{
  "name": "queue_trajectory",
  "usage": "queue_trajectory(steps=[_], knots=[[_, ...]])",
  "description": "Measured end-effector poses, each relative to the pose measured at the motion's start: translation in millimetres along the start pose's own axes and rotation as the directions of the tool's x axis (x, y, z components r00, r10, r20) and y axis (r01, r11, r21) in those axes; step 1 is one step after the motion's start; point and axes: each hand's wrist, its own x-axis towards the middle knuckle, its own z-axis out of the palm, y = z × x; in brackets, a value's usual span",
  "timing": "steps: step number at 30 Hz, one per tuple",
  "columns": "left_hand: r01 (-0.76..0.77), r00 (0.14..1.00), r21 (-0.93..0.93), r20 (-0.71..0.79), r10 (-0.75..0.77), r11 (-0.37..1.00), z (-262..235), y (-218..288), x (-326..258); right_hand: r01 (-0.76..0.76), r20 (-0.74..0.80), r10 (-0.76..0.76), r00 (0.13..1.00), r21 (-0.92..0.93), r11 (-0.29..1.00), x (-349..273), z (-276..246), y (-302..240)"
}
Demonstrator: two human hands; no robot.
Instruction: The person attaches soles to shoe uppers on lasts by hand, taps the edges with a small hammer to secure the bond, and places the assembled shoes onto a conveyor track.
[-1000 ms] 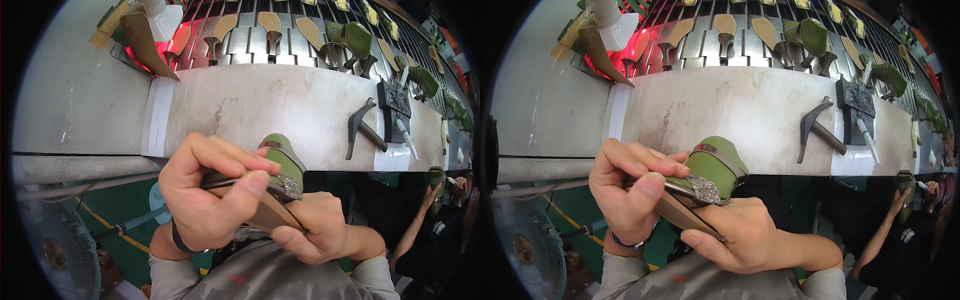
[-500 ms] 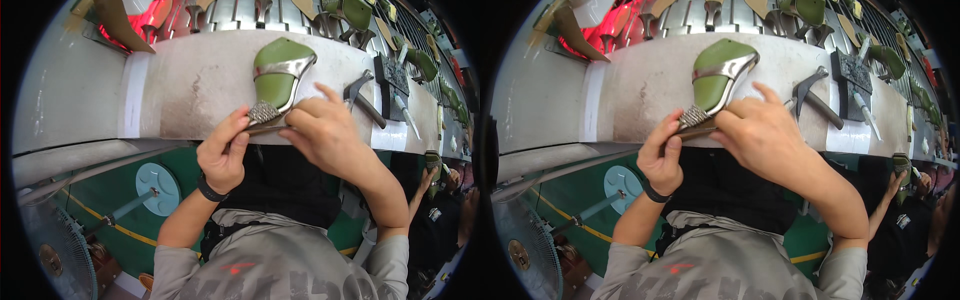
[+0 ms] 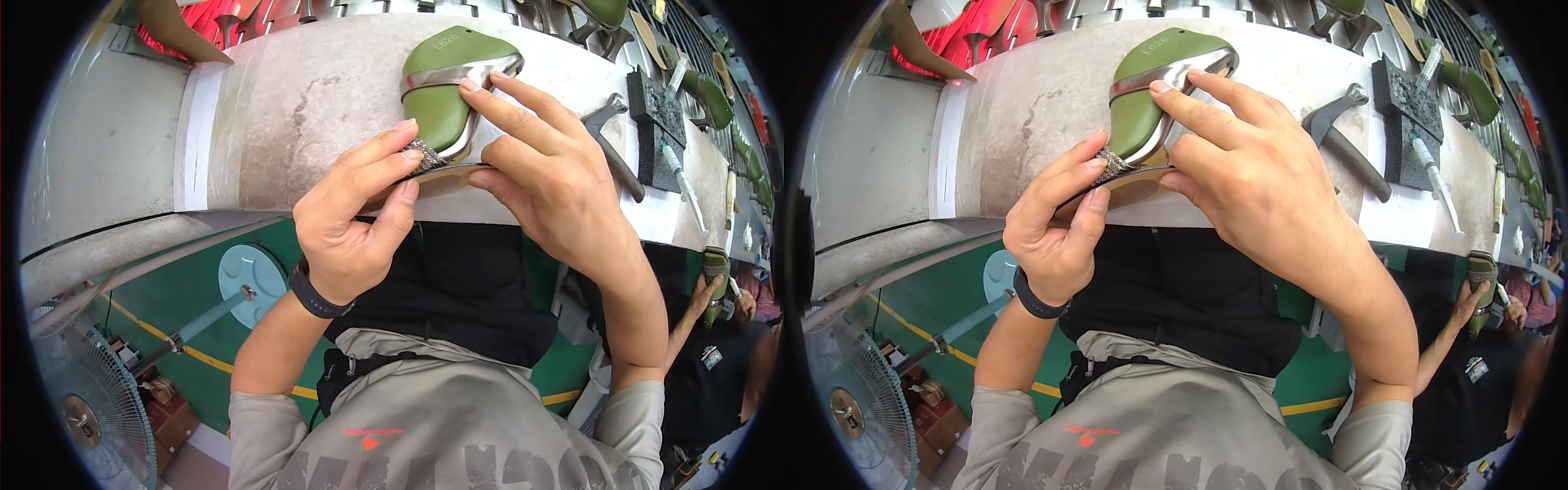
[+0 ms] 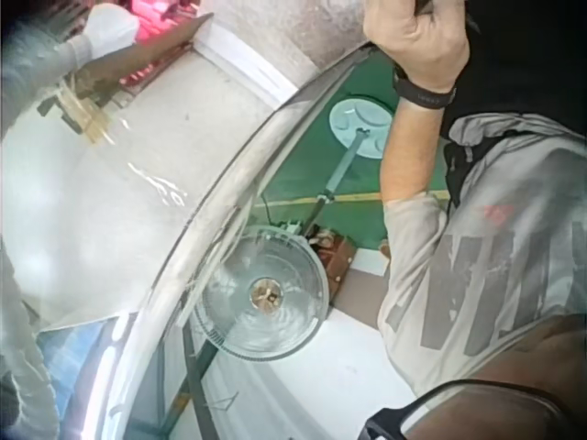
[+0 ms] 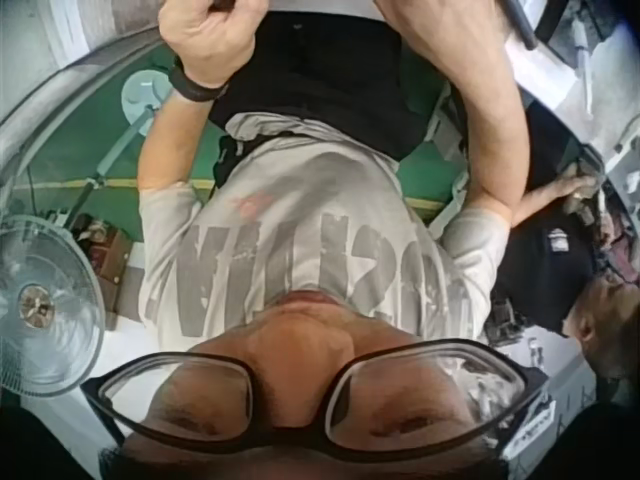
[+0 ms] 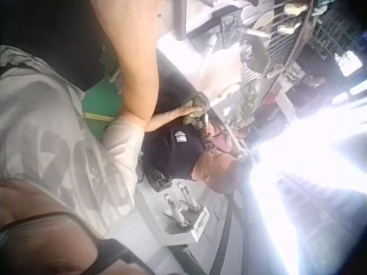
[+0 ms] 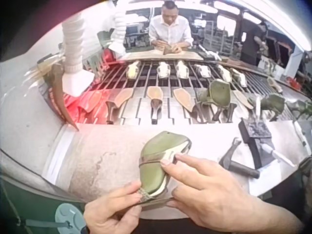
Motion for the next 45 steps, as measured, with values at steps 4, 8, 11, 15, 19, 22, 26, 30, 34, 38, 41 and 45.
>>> queue_trajectory(steps=[4,8,11,15,19,22,26,30,34,38,41,45], knots=[[-0.06,0.998,0.136,-0.027,0.064,0.989,9,6,8,0.019,-0.048,-0.02,0.999,-0.022,1.0,2,3,3],[-0.226,0.974,0.307,0.058,0.219,0.924,6,-2,12,0.015,-0.072,-0.015,0.997,-0.004,1.0,0,7,6],[-0.344,0.938,0.371,0.087,0.336,0.863,5,-5,17,0.017,-0.093,-0.017,0.995,0.0,1.0,1,10,7],[-0.422,0.905,0.415,0.142,0.401,0.806,4,-2,24,0.025,-0.101,-0.026,0.995,-0.015,1.0,0,11,8],[-0.389,0.921,0.427,0.187,0.341,0.816,2,7,26,0.03,-0.122,-0.03,0.992,-0.004,1.0,1,11,7],[-0.211,0.977,0.419,0.131,0.171,0.883,11,23,28,-0.018,-0.098,0.018,0.995,0.004,1.0,2,5,3],[-0.144,0.979,0.51,0.196,0.048,0.848,10,48,53,-0.022,-0.069,0.021,0.997,-0.003,1.0,0,-2,6],[-0.213,0.924,0.48,0.383,0.015,0.851,30,21,122,-0.112,-0.064,0.101,0.993,-0.195,0.974,-16,-11,36],[-0.17,0.783,0.519,0.588,-0.205,0.838,66,-24,186,-0.171,-0.123,0.141,0.982,-0.295,0.94,-10,-28,45],[-0.058,0.9,0.194,0.435,-0.033,0.979,35,-47,187,-0.296,-0.389,0.244,0.888,-0.079,0.952,2,-44,36],[0.013,0.955,-0.027,0.296,-0.004,1.0,21,-38,153,-0.4,-0.089,0.459,0.884,0.364,0.841,11,-56,2],[-0.037,0.974,-0.119,0.219,0.063,0.992,-2,-32,126,-0.022,-0.167,0.094,0.981,0.393,0.919,30,-55,-7]])
